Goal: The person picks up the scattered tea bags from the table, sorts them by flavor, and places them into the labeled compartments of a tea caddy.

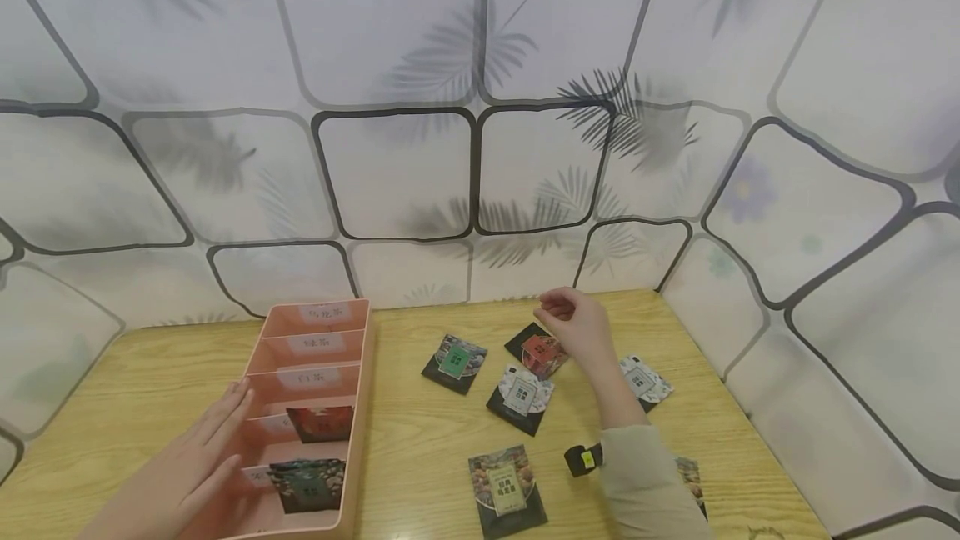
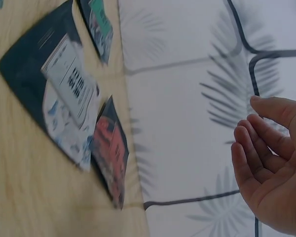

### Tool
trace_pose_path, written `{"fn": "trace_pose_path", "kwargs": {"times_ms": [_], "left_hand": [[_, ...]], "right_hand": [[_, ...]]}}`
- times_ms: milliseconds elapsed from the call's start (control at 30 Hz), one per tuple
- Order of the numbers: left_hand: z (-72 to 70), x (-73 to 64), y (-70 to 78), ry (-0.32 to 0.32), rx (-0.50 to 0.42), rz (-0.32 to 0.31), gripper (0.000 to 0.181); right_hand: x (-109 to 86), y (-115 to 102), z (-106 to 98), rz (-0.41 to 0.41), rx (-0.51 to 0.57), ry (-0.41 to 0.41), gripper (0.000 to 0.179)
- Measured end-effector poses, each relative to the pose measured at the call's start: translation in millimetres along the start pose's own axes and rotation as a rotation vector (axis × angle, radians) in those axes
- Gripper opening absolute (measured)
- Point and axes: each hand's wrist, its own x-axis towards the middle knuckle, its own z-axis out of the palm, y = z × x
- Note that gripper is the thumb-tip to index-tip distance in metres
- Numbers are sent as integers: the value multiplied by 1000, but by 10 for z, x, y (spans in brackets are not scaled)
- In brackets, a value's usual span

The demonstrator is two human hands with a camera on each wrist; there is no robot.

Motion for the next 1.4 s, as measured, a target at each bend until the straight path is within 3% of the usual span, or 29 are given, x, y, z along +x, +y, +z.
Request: {"fn": "trace_pose_path", "kwargs": {"times_ms": [267,800,1067,1400], "left_hand": [[3,-5,-3,-1,-4,-2,68],[-1,-7,-2,37,9,33,67],[-15,1,12,1,-12,2,68],[-16,4,4,6,-7,13,68]], "right_hand": [[-60,250,-69,67,-33,2,31],[-138,552,-18,222,-28,-79,39],[-149,656,12,243,-11,-108,40],[-120,771,83,265,-47,-120,43]]}}
